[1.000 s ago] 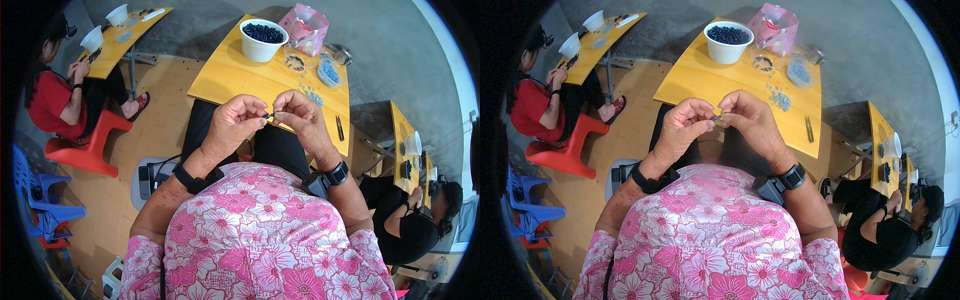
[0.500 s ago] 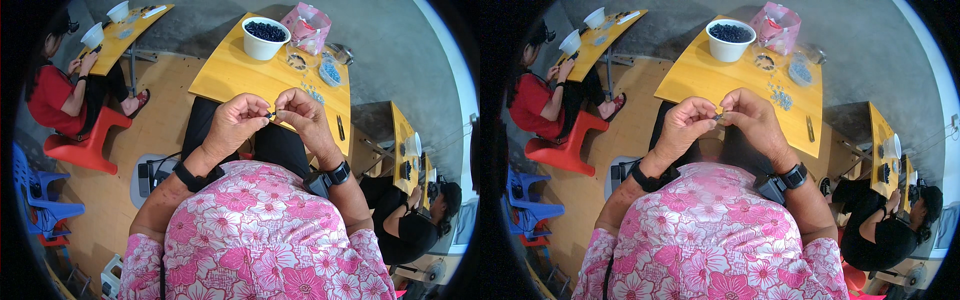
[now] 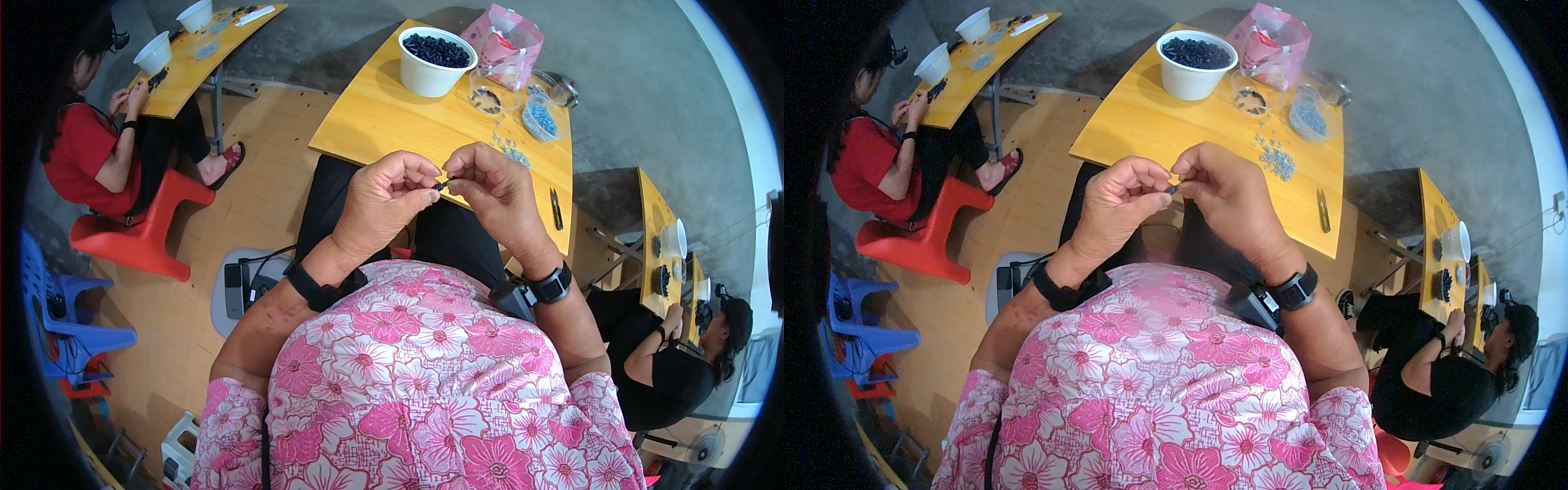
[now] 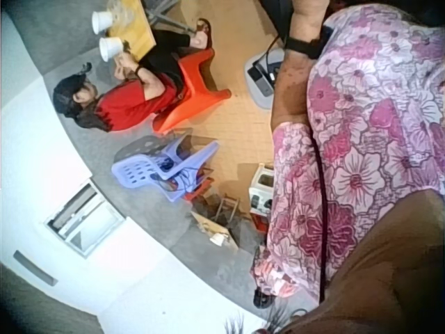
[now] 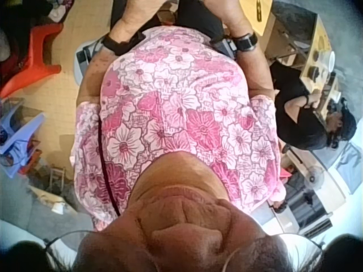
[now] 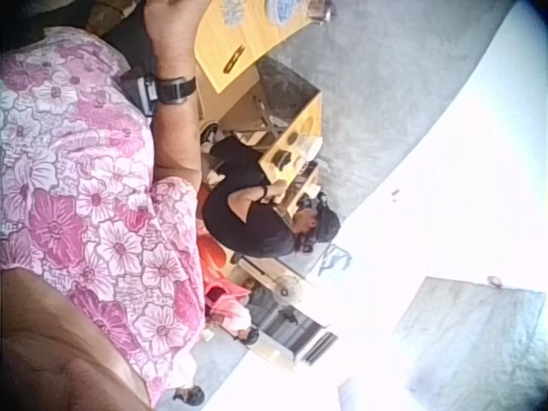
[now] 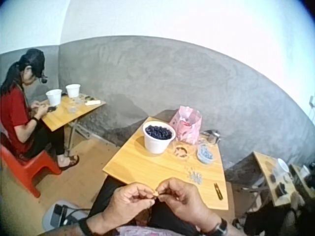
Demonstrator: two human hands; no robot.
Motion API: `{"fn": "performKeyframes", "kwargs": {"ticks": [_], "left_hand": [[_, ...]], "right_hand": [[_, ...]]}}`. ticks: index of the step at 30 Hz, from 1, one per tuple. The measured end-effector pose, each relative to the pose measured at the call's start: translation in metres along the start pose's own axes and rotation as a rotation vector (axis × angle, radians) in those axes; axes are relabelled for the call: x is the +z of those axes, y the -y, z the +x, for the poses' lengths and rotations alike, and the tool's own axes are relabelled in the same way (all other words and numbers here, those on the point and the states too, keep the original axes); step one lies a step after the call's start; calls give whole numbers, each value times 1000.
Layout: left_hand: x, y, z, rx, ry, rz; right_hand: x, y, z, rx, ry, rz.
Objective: Manual assembly or sorting of small black plastic components.
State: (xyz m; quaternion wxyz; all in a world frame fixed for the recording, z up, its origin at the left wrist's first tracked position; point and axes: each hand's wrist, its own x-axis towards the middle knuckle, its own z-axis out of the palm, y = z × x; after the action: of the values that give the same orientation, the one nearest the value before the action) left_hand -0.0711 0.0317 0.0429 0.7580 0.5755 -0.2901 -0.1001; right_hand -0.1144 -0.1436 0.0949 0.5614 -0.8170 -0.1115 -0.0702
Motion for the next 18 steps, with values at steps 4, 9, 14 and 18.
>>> {"fn": "performKeyframes", "kwargs": {"ticks": [4,9,14,18], "left_hand": [[1,2,-1,33,-66,27],[3,-1,-1,77,-108,115],[2,-3,-3,82,-95,194],[0,-3,-1,140,-86,237]], "right_hand": [[4,5,1,-90,-48,-224],[3,2,5,-1,-50,-162],[3,11,9,78,-2,-126],[1,10,13,72,55,-203]]}}
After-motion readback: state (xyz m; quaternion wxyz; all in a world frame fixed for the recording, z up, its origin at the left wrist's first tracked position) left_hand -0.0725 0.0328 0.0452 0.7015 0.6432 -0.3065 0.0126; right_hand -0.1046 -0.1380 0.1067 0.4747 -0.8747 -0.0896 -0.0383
